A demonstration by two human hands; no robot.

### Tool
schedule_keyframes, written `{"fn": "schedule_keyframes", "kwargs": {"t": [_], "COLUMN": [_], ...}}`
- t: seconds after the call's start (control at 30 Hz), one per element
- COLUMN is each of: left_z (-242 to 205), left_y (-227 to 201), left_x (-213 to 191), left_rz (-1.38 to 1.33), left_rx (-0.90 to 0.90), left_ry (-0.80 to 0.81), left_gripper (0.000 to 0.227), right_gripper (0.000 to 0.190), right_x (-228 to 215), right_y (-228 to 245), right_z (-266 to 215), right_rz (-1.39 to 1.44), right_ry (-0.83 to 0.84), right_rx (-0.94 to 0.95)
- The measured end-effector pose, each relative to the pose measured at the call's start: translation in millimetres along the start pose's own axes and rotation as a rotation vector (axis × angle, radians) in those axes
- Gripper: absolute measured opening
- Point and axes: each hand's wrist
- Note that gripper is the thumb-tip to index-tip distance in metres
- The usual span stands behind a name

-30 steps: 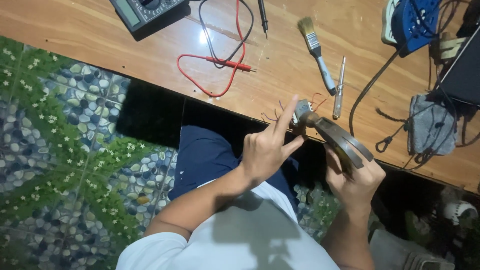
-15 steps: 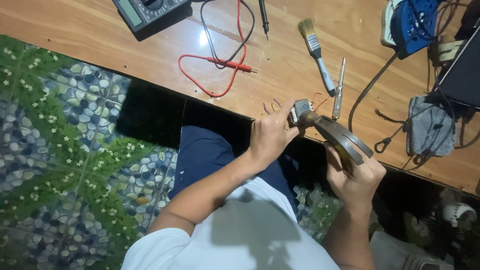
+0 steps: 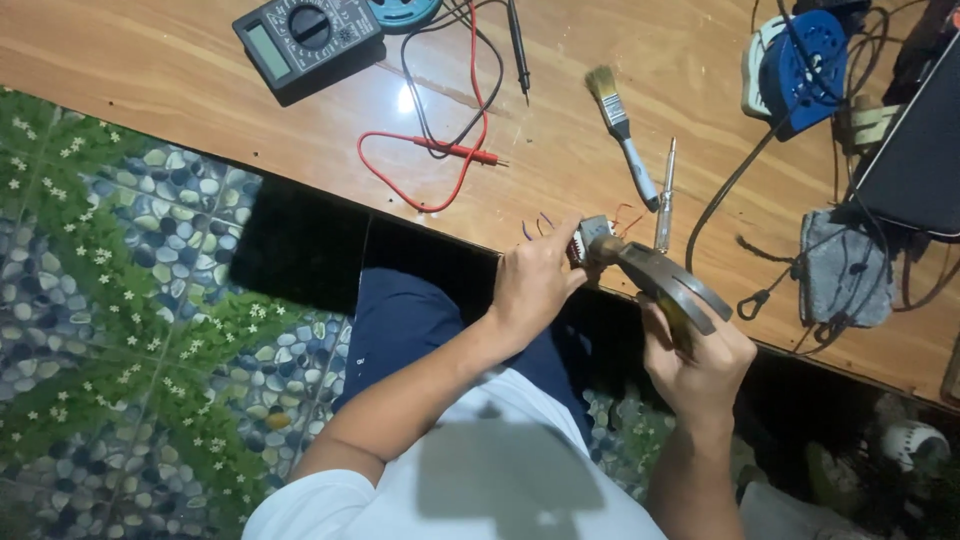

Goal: Adjusting and cleaning a mechanical component using a hammer, brush, and manual inspection.

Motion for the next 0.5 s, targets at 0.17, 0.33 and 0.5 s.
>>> {"fn": "schedule_keyframes", "kwargs": {"t": [0.17, 0.33, 0.5], "left_z": [-2, -2, -2], "left_y": [-8, -2, 2], "left_x": [-9, -2, 2], "left_rz": [-0.063, -0.068, -0.077], "left_rx": [0.011, 0.017, -0.002], "left_ry": [-0.01, -0.02, -0.01], "left_gripper": [0.067, 0.072, 0.071], "right_gripper": [0.014, 0.016, 0.021], "right_x": [0, 1, 0], "right_y": [7, 5, 8], "right_z": [6, 9, 12], "right_rz": [0.008, 0.012, 0.02], "right_ry": [0.018, 0.016, -0.003], "right_rx": [0.019, 0.011, -0.008]}}
Point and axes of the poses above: each hand's wrist, its own z-axis towards the middle knuckle, its own x-axis out of the palm, y = z × x, and after that the axes turned 1 degree about y, right-handed
